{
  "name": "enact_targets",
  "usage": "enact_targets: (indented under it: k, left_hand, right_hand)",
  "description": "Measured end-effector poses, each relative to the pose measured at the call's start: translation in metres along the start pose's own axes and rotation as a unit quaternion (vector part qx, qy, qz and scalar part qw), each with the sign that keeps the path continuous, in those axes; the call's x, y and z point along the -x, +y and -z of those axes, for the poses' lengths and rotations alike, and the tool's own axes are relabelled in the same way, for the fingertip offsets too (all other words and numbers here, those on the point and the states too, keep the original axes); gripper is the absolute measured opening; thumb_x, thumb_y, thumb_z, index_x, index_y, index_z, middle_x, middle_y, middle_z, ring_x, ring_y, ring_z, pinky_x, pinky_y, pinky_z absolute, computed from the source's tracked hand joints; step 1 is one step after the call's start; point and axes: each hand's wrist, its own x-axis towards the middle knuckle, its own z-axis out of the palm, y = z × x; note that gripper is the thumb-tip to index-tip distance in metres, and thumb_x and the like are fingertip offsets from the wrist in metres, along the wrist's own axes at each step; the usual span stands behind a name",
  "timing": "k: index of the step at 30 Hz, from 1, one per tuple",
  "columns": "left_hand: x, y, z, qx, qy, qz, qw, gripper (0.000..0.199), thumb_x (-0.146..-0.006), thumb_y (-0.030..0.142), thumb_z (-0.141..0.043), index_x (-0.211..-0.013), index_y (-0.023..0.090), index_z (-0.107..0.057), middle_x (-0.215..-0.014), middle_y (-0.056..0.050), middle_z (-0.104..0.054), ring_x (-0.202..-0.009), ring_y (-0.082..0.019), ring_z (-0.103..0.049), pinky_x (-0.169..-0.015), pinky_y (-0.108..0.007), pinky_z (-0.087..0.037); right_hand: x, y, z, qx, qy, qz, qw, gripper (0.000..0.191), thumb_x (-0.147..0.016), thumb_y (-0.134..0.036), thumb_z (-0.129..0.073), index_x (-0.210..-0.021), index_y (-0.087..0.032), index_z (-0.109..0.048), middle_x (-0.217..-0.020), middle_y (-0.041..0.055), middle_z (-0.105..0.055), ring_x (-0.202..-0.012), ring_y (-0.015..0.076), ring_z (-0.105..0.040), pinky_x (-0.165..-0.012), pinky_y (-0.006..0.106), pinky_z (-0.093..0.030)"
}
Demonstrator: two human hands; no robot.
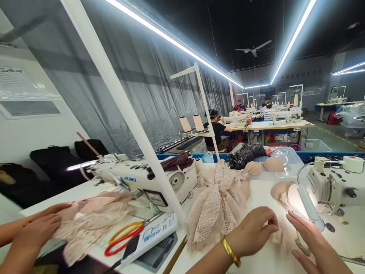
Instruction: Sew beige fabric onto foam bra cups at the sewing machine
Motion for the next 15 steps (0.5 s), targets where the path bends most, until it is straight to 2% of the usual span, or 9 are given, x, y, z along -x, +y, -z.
enact_targets:
  k: [2, 4, 6, 8, 10, 12, 13, 14, 15]
  left_hand:
    - [0.002, 0.003, 0.0, 0.034, -0.003, -0.013, 0.999, 0.007, -0.095, 0.026, -0.061, -0.092, 0.022, -0.065, -0.097, -0.002, -0.07, -0.092, -0.019, -0.063, -0.088, -0.03, -0.048]
    - [0.003, 0.0, 0.002, 0.059, 0.029, 0.002, 0.998, 0.009, -0.096, 0.026, -0.056, -0.094, 0.021, -0.064, -0.099, -0.004, -0.068, -0.092, -0.019, -0.062, -0.087, -0.031, -0.048]
    - [0.005, -0.006, 0.005, 0.072, 0.051, 0.032, 0.996, 0.014, -0.097, 0.027, -0.052, -0.095, 0.02, -0.063, -0.096, -0.005, -0.066, -0.089, -0.02, -0.06, -0.085, -0.033, -0.048]
    - [0.009, -0.009, 0.008, 0.078, 0.036, 0.049, 0.995, 0.019, -0.097, 0.032, -0.053, -0.094, 0.018, -0.067, -0.095, -0.006, -0.067, -0.088, -0.022, -0.061, -0.084, -0.035, -0.049]
    - [0.012, -0.006, 0.006, 0.101, -0.008, 0.033, 0.994, 0.028, -0.092, 0.041, -0.066, -0.105, 0.018, -0.074, -0.111, -0.009, -0.07, -0.101, -0.025, -0.063, -0.093, -0.037, -0.048]
    - [0.013, 0.002, -0.001, 0.15, -0.069, 0.024, 0.986, 0.062, -0.075, 0.047, -0.086, -0.129, 0.022, -0.072, -0.124, -0.008, -0.069, -0.111, -0.027, -0.062, -0.098, -0.036, -0.047]
    - [0.012, 0.006, -0.006, 0.182, -0.089, 0.036, 0.979, 0.079, -0.063, 0.045, -0.095, -0.135, 0.023, -0.07, -0.121, -0.007, -0.07, -0.109, -0.027, -0.061, -0.095, -0.035, -0.046]
    - [0.011, 0.009, -0.013, 0.217, -0.097, 0.061, 0.969, 0.083, -0.054, 0.041, -0.1, -0.13, 0.022, -0.072, -0.11, -0.005, -0.071, -0.101, -0.026, -0.061, -0.087, -0.032, -0.046]
    - [0.009, 0.011, -0.019, 0.253, -0.09, 0.092, 0.959, 0.075, -0.051, 0.039, -0.102, -0.118, 0.02, -0.075, -0.097, -0.003, -0.07, -0.092, -0.023, -0.059, -0.079, -0.03, -0.044]
  right_hand:
    - [-0.01, -0.014, -0.007, -0.015, -0.035, -0.019, 0.999, 0.037, -0.105, -0.043, -0.057, -0.138, -0.029, -0.067, -0.125, 0.0114, -0.074, -0.115, 0.0306, -0.07, -0.093, 0.039, -0.058]
    - [-0.016, -0.023, -0.011, -0.038, -0.081, -0.055, 0.995, 0.026, -0.106, -0.045, -0.052, -0.1, -0.027, -0.07, -0.095, 0.0062, -0.071, -0.093, 0.0274, -0.066, -0.083, 0.037, -0.053]
    - [-0.018, -0.026, -0.011, -0.114, -0.104, -0.122, 0.981, 0.042, -0.106, -0.053, -0.049, -0.076, -0.025, -0.052, -0.078, 0.0009, -0.057, -0.08, 0.0236, -0.057, -0.076, 0.034, -0.045]
    - [-0.019, -0.028, -0.007, -0.215, -0.106, -0.184, 0.953, 0.051, -0.105, -0.065, -0.048, -0.074, -0.025, -0.043, -0.075, -0.0019, -0.049, -0.077, 0.0212, -0.05, -0.073, 0.032, -0.041]
    - [-0.02, -0.032, -0.002, -0.29, -0.11, -0.211, 0.927, 0.054, -0.101, -0.072, -0.056, -0.076, -0.024, -0.05, -0.075, -0.0027, -0.048, -0.077, 0.0202, -0.049, -0.072, 0.031, -0.04]
    - [-0.022, -0.039, 0.004, -0.326, -0.118, -0.213, 0.913, 0.055, -0.095, -0.074, -0.066, -0.075, -0.023, -0.057, -0.077, -0.0019, -0.054, -0.078, 0.0203, -0.05, -0.073, 0.031, -0.041]
    - [-0.023, -0.042, 0.006, -0.346, -0.119, -0.217, 0.905, 0.055, -0.092, -0.075, -0.069, -0.077, -0.023, -0.06, -0.078, -0.0015, -0.056, -0.079, 0.0203, -0.051, -0.074, 0.031, -0.041]
    - [-0.023, -0.045, 0.007, -0.365, -0.116, -0.224, 0.896, 0.055, -0.091, -0.077, -0.068, -0.081, -0.023, -0.062, -0.079, -0.0015, -0.058, -0.078, 0.0202, -0.053, -0.074, 0.031, -0.042]
    - [-0.022, -0.047, 0.008, -0.384, -0.111, -0.234, 0.886, 0.057, -0.09, -0.081, -0.066, -0.089, -0.024, -0.064, -0.081, -0.0015, -0.06, -0.079, 0.0207, -0.055, -0.074, 0.031, -0.043]
